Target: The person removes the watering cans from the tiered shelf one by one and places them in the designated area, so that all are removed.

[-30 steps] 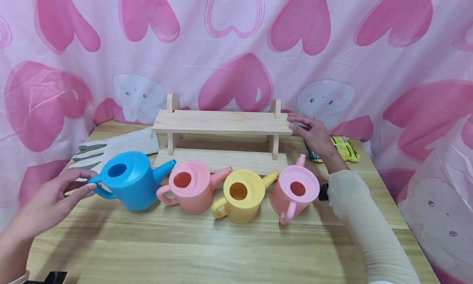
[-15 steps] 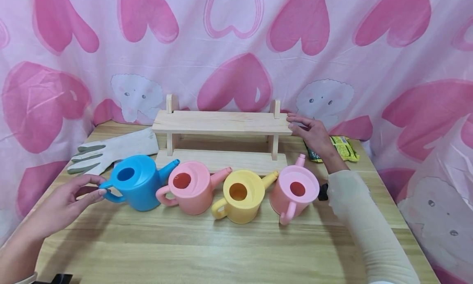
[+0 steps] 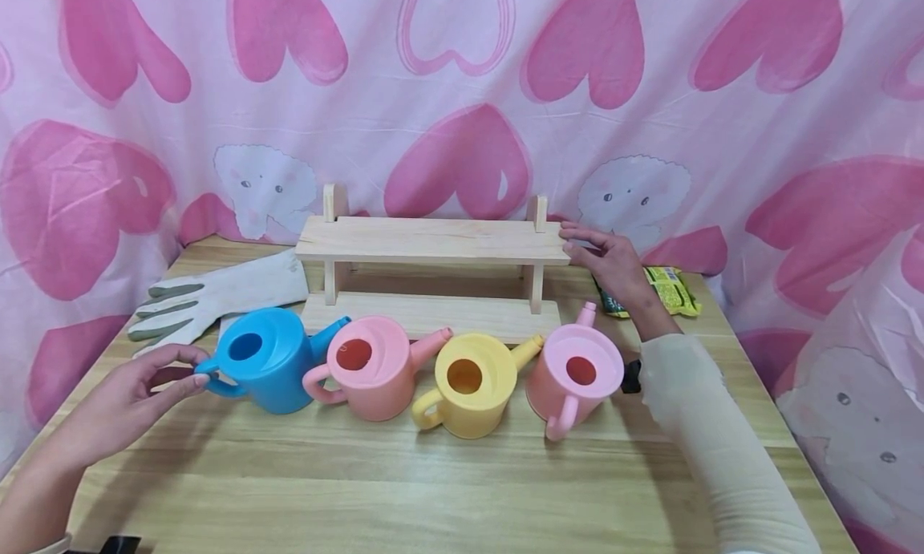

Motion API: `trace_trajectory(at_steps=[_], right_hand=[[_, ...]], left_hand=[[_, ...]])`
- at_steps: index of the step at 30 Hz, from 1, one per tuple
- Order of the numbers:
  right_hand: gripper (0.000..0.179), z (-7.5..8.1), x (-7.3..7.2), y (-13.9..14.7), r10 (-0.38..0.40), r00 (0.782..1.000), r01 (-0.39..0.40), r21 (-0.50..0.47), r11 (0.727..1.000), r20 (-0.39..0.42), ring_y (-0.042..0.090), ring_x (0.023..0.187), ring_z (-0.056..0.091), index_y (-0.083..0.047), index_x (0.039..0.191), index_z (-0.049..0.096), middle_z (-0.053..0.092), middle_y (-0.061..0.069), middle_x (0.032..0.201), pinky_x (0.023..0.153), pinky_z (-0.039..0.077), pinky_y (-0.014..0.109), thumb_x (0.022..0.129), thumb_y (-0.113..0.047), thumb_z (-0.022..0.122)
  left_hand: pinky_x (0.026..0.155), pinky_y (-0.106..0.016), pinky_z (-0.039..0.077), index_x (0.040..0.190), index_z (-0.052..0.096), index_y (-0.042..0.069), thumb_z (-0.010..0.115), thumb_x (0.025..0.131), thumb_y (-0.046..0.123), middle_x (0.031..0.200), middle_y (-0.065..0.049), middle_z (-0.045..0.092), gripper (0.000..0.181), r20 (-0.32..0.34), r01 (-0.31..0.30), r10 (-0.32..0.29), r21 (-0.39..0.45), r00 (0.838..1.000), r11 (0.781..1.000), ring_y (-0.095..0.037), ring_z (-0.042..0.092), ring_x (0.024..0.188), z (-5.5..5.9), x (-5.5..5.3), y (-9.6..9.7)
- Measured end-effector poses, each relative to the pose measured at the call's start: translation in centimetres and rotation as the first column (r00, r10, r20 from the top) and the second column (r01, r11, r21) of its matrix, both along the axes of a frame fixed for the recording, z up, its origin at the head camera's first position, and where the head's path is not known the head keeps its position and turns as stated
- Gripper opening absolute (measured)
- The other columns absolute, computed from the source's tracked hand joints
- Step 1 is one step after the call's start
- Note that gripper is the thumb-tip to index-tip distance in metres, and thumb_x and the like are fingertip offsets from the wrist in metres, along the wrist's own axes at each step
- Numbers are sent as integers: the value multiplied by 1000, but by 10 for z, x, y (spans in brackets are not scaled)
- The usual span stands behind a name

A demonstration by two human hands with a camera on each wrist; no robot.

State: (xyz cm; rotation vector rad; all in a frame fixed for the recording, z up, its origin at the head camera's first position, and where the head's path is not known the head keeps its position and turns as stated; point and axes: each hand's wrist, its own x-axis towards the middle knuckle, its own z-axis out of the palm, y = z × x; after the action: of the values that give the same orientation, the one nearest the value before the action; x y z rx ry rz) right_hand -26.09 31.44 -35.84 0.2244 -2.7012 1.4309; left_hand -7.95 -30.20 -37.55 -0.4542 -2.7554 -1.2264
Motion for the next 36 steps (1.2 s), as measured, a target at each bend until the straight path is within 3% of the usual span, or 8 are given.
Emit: trace_trajectory(at_steps=[5,11,16,21,26,30,32,36], right_hand=[[48,1,3,1,-6,1000,6,-2,1000,3,24,144,42,-16,140,65,50,-4,154,96,51,26,100,-42,67],[49,0,3,1,-11,1000,11,-2,1000,9,24,145,41,-17,142,64,49,-5,155,99,50,31,100,-43,67],[49,2,4,1,-8,1000,8,-17,1000,7,26,144,44,-16,141,65,49,-5,155,96,51,31,100,-43,67],[47,3,5,0,10,1000,-10,-25,1000,-13,28,142,46,-14,140,65,50,-3,154,93,53,27,101,-40,67],[46,1,5,0,33,999,-34,-22,999,-34,30,137,50,-14,141,65,50,-2,155,89,55,24,102,-39,65],[45,1,3,1,58,997,-57,17,998,-41,31,132,55,-16,142,63,48,-1,156,87,55,22,103,-39,63],[45,3,3,1,70,997,-67,49,997,-45,31,129,57,-16,142,63,48,-1,156,87,55,21,104,-39,62],[44,8,4,1,85,995,-80,107,991,-52,31,127,58,-16,142,63,49,0,156,91,54,23,104,-39,61]], left_hand=[[74,-16,55,115,67,2,71,95,-3,110,-10,67,21,28,31,-31,7,999,999,-7,67,93,-1,-1,-2],[78,-18,55,113,68,5,72,96,2,110,-12,67,18,73,69,-69,0,995,998,-8,67,98,3,-2,-5],[78,-20,56,115,67,5,72,97,5,111,-12,67,18,103,70,-70,0,992,998,-7,67,98,5,-2,-4],[79,-19,56,125,62,2,75,95,8,118,-12,64,34,122,46,-46,2,991,999,-1,64,101,10,-2,-5],[81,-13,53,135,55,4,74,95,5,118,-12,62,44,23,38,-38,19,999,999,1,61,103,15,-8,-5],[86,-6,45,139,54,2,72,95,1,120,-12,62,48,-115,-5,5,-2,993,1000,0,58,108,24,-24,-4],[89,-3,40,142,54,1,73,95,3,126,-16,62,51,-170,-31,24,-39,985,999,-11,58,116,28,-36,-3],[100,-43,52,148,49,0,73,96,8,138,-25,55,58,-236,-36,-3,-160,972,986,-42,53,124,37,-60,2]])
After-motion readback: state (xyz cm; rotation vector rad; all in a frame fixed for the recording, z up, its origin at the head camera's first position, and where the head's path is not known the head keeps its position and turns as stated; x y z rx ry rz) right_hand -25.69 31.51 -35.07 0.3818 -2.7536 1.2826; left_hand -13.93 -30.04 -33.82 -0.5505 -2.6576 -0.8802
